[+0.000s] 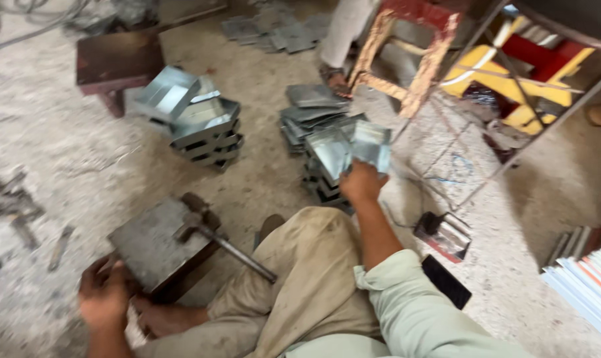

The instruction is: The person sits on the floor and uses a hammer to shape rectangular metal pieces on a small anvil. They repeatedly pick up metal sheets, position them on the anvil, and strike them to form a box-like shape, stacking the finished pieces nearby.

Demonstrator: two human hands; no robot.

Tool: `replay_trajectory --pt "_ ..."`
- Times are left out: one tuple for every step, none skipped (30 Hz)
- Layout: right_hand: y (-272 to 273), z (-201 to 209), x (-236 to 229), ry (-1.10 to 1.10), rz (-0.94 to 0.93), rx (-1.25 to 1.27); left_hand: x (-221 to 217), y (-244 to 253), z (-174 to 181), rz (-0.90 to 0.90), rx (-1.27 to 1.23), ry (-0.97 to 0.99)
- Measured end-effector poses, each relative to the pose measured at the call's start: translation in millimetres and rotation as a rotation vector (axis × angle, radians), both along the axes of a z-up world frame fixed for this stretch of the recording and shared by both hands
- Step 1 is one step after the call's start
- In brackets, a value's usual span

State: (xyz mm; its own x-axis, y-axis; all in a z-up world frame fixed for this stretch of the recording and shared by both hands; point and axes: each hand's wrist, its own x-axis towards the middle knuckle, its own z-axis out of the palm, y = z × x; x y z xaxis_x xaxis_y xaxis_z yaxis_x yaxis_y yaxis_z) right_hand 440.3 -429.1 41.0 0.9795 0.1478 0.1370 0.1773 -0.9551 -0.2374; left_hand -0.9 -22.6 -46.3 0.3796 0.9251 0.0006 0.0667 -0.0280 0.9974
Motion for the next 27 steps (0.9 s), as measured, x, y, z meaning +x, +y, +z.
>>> replay_trajectory --pt "-1.5 -6.5 -1.6 -0.047 0.006 0.023 -1.1 1.0 -2.3 -0.026 0.028 -0.035" --pt "-2.4 -11.6 -2.6 -0.094 0.011 0.045 -4.2 -0.3 -5.0 -0.016 0.069 0.0" --pt "-3.2 -15.3 -2.6 -0.133 0.019 0.069 -7.6 -1.8 -4.5 -0.008 0.11 0.041" --pt "-2.6 -17.5 -1.3 -0.172 0.027 0.092 1.0 -2.6 -1.0 0.036 0.033 0.011" --pt "-1.2 -20.5 -1.8 -0.172 0.008 0.091 3.3 -2.4 3.2 0.087 -0.047 -0.01" --pt "0.0 -22.5 -0.9 -0.172 -0.011 0.091 5.7 2.1 9.5 0.036 -0.069 0.044" --pt "2.1 -23.7 0.7 -0.172 -0.022 0.094 8.2 9.9 18.9 -0.006 -0.088 0.097" --pt "1.4 -25.2 1.9 -0.176 -0.029 0.107 10.8 12.6 25.3 -0.049 -0.105 0.15" --pt "1.9 -26.6 4.1 -0.18 -0.032 0.122 10.7 9.7 26.7 -0.07 -0.059 0.091" --pt "0.4 -27.8 6.4 -0.184 -0.036 0.137 10.1 5.6 25.9 -0.092 -0.013 0.032" --pt "-1.6 -29.2 6.9 -0.24 -0.008 0.186 10.0 4.1 26.0 -0.108 0.034 -0.027" --pt "-4.6 -30.4 4.9 -0.296 0.019 0.234 11.9 2.9 25.0 -0.075 0.022 -0.025" --pt "-5.7 -29.5 3.2 -0.351 0.05 0.281 12.3 -0.8 20.2 -0.039 0.009 -0.022" --pt "-4.9 -26.3 1.4 -0.35 0.067 0.35 12.0 -1.6 15.0 -0.003 -0.004 -0.02" --pt "-4.3 -22.2 -3.1 -0.346 0.087 0.417 8.3 0.1 9.8 -0.02 -0.011 -0.017" --pt "-2.6 -16.8 -7.8 -0.341 0.106 0.483 4.3 2.8 4.4 -0.037 -0.017 -0.014" --pt "-1.2 -11.1 -12.8 -0.336 0.171 0.525 3.8 3.2 -1.4 -0.055 -0.025 -0.008" --pt "1.4 -4.5 -17.6 -0.33 0.237 0.567 7.3 1.9 -6.0 -0.029 -0.013 0.014" --pt "6.8 2.5 -23.8 -0.325 0.3 0.612 11.9 2.9 -7.4 -0.004 0.004 0.036" --pt "13.3 9.6 -31.9 -0.291 0.355 0.616 16.3 3.2 -6.9 0.02 0.022 0.059" --pt "22.0 17.8 -40.9 -0.258 0.413 0.619 20.3 -0.2 -6.3 0.035 0.004 0.009" --pt "32.4 26.6 -52.2 -0.225 0.471 0.622 24.2 -7.7 -5.4 0.049 -0.013 -0.04" --pt "46.6 33.2 -70.9 -0.191 0.509 0.694 28.4 -19.0 -3.9 0.068 -0.032 -0.091" --pt "61.9 39.7 -94.0 -0.156 0.546 0.766 29.1 -28.7 0.8 0.02 -0.133 -0.042" --pt "75.5 48.6 -114.5 -0.12 0.65 0.625 30.3 -38.4 17.0 -0.029 -0.234 0.005" --pt "87.9 57.0 -135.8 -0.085 0.75 0.482 34.0 -44.6 32.7 -0.149 -0.352 -0.004" --pt "97.8 62.4 -160.6 -0.048 0.861 0.497 35.7 -50.5 45.6 -0.268 -0.468 -0.014"
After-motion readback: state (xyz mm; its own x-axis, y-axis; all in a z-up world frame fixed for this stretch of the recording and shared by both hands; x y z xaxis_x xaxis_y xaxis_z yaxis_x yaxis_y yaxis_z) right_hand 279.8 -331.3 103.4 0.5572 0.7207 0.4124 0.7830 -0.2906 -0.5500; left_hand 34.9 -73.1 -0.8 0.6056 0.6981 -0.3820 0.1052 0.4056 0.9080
